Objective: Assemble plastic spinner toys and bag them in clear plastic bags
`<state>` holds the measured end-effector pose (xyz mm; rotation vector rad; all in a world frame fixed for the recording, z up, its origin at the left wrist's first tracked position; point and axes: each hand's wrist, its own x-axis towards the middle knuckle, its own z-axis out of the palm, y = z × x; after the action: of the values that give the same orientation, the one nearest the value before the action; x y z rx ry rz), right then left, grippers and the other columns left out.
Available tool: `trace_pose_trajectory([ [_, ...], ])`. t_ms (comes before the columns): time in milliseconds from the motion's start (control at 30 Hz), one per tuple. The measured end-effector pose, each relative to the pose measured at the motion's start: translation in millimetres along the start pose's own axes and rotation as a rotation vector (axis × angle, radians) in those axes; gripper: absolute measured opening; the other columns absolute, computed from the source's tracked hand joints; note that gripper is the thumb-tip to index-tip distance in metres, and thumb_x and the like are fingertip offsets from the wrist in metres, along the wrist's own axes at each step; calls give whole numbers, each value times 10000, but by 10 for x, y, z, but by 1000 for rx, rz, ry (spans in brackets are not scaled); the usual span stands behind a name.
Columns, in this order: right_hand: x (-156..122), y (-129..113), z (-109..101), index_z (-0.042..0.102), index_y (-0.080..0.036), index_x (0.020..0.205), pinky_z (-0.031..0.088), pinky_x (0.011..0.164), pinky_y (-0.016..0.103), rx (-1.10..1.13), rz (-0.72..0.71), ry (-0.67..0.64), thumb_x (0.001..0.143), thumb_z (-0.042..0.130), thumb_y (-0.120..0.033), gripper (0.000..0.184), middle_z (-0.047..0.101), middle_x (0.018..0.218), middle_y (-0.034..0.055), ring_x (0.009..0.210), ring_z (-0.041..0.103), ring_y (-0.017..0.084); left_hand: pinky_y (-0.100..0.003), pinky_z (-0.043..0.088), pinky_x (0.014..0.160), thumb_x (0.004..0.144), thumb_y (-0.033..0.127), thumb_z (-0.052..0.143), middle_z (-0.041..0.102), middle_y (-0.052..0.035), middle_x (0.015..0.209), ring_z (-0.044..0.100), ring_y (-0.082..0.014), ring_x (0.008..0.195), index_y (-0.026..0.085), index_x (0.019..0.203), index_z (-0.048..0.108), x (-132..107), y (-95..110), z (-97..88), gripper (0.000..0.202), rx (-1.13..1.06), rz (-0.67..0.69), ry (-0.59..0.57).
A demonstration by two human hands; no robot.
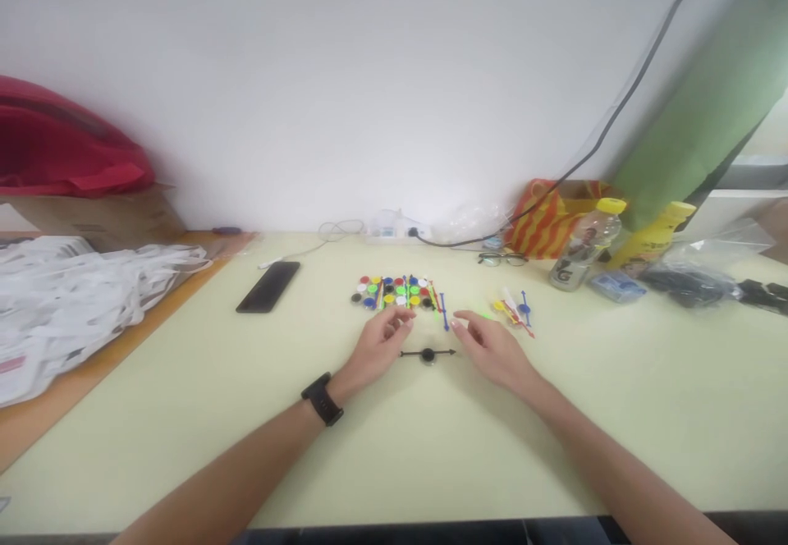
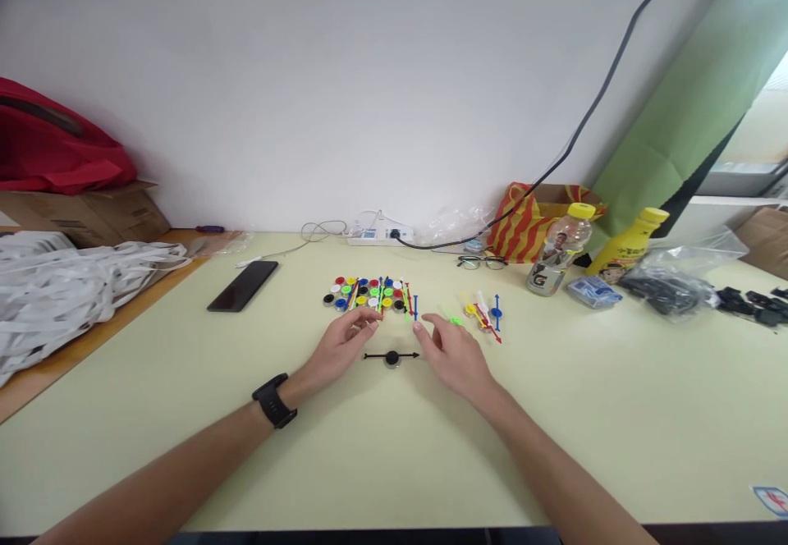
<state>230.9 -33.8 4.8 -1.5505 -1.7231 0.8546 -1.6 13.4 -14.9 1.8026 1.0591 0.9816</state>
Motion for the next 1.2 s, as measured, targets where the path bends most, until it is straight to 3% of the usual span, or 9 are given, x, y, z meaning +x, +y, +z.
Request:
trace_pose_trajectory([
  [100, -25, -47, -50, 426, -217, 477, 268, 497, 283, 85, 86, -134, 963, 443, -645, 648, 293, 463, -37, 448, 330, 120, -281, 470, 704, 982, 408, 561, 676, -41, 1094, 583, -162, 821, 219, 1086, 672, 4, 18, -8, 242, 9, -19, 81],
  [167, -18, -63, -77, 333, -220, 461, 231, 491, 285, 107, 96, -41, 963, 425, -663, 676, 233, 471, -46, 442, 263, 105, -287, 477, 743, 985, 402, 559, 676, -44, 1127, 593, -171, 872, 221, 1095, 671, 4, 27, -15, 240, 16, -23, 132],
  [233, 0, -56, -95, 397, -212, 511, 218, 493, 280, 107, 55, 70, 956, 450, -647, 625, 264, 500, -47, 465, 270, 106, -292, 482, 770, 987, 403, 557, 678, -47, 1139, 599, -183, 924, 223, 1100, 673, 6, 28, -22, 242, 13, -24, 159],
  [333, 28, -13, -92, 556, -205, 728, 221, 497, 262, 133, -40, 72, 932, 546, -536, 388, 291, 525, -73, 487, 281, 112, -293, 486, 763, 979, 406, 568, 686, -44, 1113, 606, -188, 931, 229, 1095, 678, 13, 13, -26, 238, 6, -31, 160],
  [400, 41, 24, -72, 583, -207, 883, 238, 503, 251, 134, -93, 67, 908, 576, -414, 208, 276, 524, -97, 485, 283, 114, -294, 485, 753, 973, 401, 577, 691, -40, 1103, 611, -188, 921, 233, 1080, 683, 17, -1, -25, 226, 5, -30, 156],
  [467, 49, 56, -49, 588, -203, 974, 261, 516, 246, 122, -132, 78, 881, 551, -302, 141, 275, 527, -107, 486, 303, 117, -297, 487, 751, 970, 395, 581, 696, -39, 1105, 615, -188, 916, 234, 1062, 687, 18, -11, -24, 214, 6, -24, 159],
  [633, 46, 79, -30, 603, -196, 1004, 268, 532, 244, 136, -152, 120, 797, 491, -174, 237, 301, 564, -95, 521, 334, 122, -298, 484, 740, 973, 383, 576, 701, -36, 1083, 622, -185, 901, 232, 1048, 688, 13, -13, -25, 203, 23, -15, 162],
  [933, 21, 45, -34, 573, -217, 964, 190, 486, 249, 313, -77, 99, 784, 443, -171, 227, 245, 554, -102, 500, 243, 114, -290, 461, 729, 970, 329, 579, 715, -20, 1033, 613, -166, 859, 224, 1005, 689, -6, 40, -19, 156, 82, 56, 151],
  [1200, -2, 34, -12, 501, -231, 1062, 203, 478, 238, 415, -88, 105, 801, 504, -168, 269, 309, 591, -109, 510, 262, 109, -298, 465, 734, 971, 299, 583, 712, -20, 1007, 599, -166, 851, 225, 1007, 691, -2, 3, -11, 135, 114, 88, 145],
])
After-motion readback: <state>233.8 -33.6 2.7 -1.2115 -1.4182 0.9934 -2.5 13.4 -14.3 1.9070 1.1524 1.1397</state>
